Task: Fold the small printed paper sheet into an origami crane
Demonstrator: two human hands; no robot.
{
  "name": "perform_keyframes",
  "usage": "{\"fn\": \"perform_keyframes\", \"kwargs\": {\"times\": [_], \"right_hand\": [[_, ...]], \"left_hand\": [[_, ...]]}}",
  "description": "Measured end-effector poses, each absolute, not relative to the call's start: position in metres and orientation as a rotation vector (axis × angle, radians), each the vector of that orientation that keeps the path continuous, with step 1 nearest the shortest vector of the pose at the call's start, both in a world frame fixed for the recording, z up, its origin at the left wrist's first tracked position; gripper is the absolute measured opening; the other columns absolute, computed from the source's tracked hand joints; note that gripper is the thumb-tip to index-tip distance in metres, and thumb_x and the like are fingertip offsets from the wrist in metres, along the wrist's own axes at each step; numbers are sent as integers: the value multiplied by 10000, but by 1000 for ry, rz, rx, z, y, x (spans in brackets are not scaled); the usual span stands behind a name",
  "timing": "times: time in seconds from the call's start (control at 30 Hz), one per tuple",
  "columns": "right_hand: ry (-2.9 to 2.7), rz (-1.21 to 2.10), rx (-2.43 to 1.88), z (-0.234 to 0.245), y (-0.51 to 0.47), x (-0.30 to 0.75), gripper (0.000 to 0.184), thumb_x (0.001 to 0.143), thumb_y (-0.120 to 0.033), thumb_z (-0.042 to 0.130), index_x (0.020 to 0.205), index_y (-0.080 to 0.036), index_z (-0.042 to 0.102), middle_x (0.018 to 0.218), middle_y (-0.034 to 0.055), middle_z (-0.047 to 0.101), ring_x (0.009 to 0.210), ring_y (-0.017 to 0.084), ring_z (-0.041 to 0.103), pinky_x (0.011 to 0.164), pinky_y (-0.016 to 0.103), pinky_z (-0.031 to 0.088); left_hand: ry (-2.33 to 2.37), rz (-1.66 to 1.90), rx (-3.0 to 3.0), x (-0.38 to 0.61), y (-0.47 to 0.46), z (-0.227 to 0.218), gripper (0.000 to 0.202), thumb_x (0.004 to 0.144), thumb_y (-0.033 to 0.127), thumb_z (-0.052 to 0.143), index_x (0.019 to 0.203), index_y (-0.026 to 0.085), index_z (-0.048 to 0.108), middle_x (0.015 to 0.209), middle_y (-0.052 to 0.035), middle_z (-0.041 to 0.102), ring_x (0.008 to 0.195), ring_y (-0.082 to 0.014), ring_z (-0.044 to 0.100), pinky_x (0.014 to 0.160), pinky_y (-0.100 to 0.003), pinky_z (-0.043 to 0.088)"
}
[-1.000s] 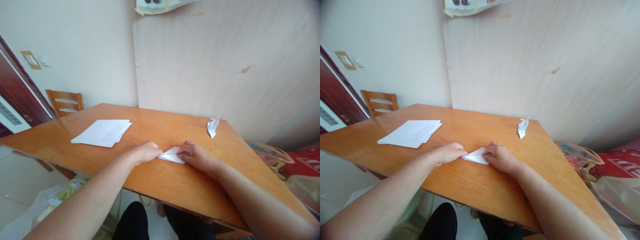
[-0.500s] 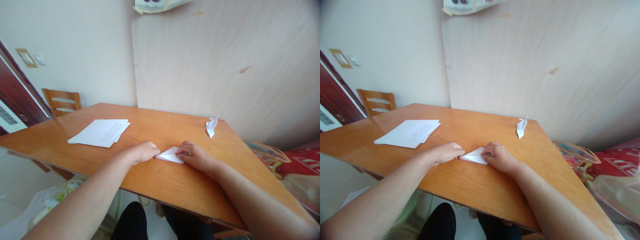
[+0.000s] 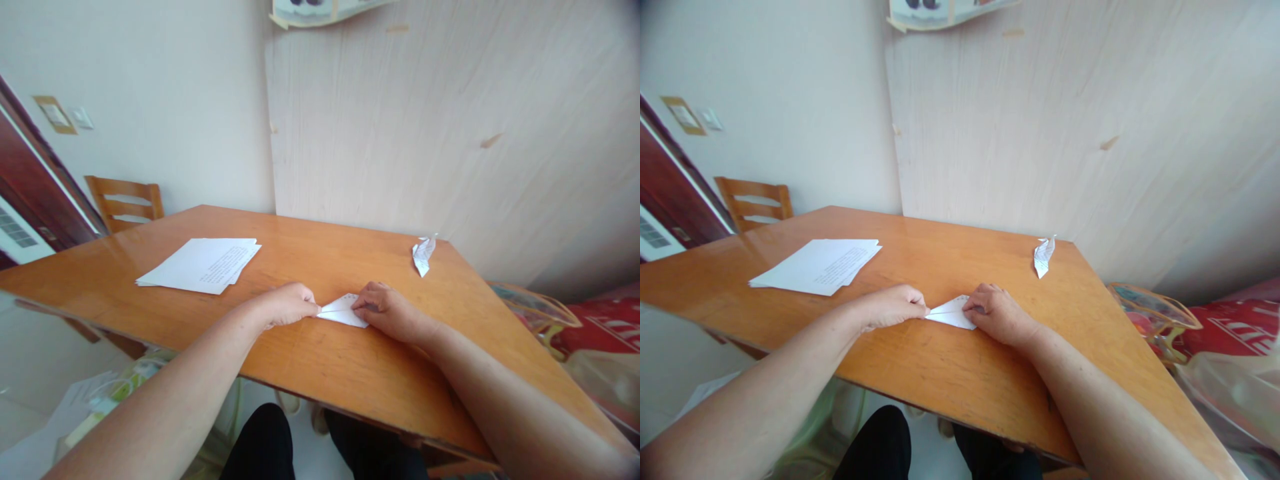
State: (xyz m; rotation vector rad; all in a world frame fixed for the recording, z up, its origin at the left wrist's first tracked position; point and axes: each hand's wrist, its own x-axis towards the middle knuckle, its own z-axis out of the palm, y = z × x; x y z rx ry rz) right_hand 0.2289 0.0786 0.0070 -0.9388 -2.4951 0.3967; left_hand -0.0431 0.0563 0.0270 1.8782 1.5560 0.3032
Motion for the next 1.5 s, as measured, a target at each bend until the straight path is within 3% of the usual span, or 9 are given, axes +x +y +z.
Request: {"fn": "perform_keyframes", "kwargs": {"times": [0.17, 0.33, 0.4, 0.63, 0.77, 0.93, 1.07, 1.23, 1.5], "right_hand": [[-2497, 389, -940, 6, 79, 229, 193, 851, -95, 591, 871, -232, 727, 923, 41, 663, 880, 189, 607, 811, 319, 467], [-2555, 299, -942, 6, 79, 231, 203, 876, -127, 599, 943, -252, 743, 956, 43, 663, 898, 195, 591, 834, 332, 439], [-2584, 232, -969, 10, 76, 231, 207, 891, -150, 600, 978, -267, 747, 988, 44, 661, 938, 204, 582, 867, 349, 417], [-2562, 42, -1256, 23, 68, 231, 225, 914, -312, 625, 1110, -265, 725, 1071, 76, 656, 1024, 248, 578, 888, 390, 366], [-2503, -31, -1463, 19, 76, 236, 387, 886, -456, 649, 1215, -254, 679, 1123, 102, 654, 1076, 296, 575, 889, 417, 358], [-2456, -44, -1602, 17, 84, 243, 545, 866, -567, 647, 1298, -236, 625, 1151, 122, 647, 1087, 317, 575, 886, 413, 364], [-2472, -39, -1582, 17, 84, 243, 514, 867, -572, 650, 1259, -240, 643, 1098, 110, 656, 1052, 301, 585, 866, 388, 366], [-2456, -31, -1524, 15, 85, 242, 441, 875, -590, 628, 1140, -242, 684, 997, 91, 660, 967, 267, 596, 811, 351, 366], [-2380, 366, -1375, 12, 91, 250, 165, 885, -271, 565, 943, -206, 705, 850, 40, 691, 747, 173, 600, 665, 274, 392]], "left_hand": [[1486, 376, 1970, -37, 63, 34, 245, 788, 415, 567, 761, 181, 631, 721, -9, 618, 653, -164, 526, 569, -270, 324], [1333, 471, 2093, -10, 77, 35, 306, 815, 248, 551, 1089, 175, 665, 1052, -59, 700, 905, -187, 631, 743, -261, 455], [1272, 475, 2146, 1, 82, 34, 355, 781, 166, 568, 1119, 177, 675, 1119, -60, 691, 976, -185, 630, 825, -258, 463], [1252, 396, 2226, 7, 83, 30, 263, 755, 192, 629, 1001, 172, 720, 1000, -57, 683, 885, -202, 641, 757, -275, 481], [1269, 351, 2201, 6, 74, 26, 244, 773, 205, 605, 995, 180, 701, 986, -49, 699, 872, -189, 651, 710, -253, 477], [1195, 215, 2170, 12, 62, 29, 258, 802, 218, 571, 1018, 197, 711, 856, -10, 709, 694, -149, 634, 580, -231, 436], [1133, 334, 2372, 18, 66, 39, 179, 828, 213, 566, 847, 186, 741, 883, -34, 659, 784, -164, 624, 676, -253, 456], [1044, 358, 2415, 29, 83, 40, 132, 765, 140, 615, 834, 180, 721, 909, -28, 619, 807, -164, 613, 698, -248, 466], [889, 322, 2404, 32, 94, 25, 346, 718, 55, 608, 1035, 170, 686, 948, -29, 635, 876, -176, 621, 743, -251, 488]]}}
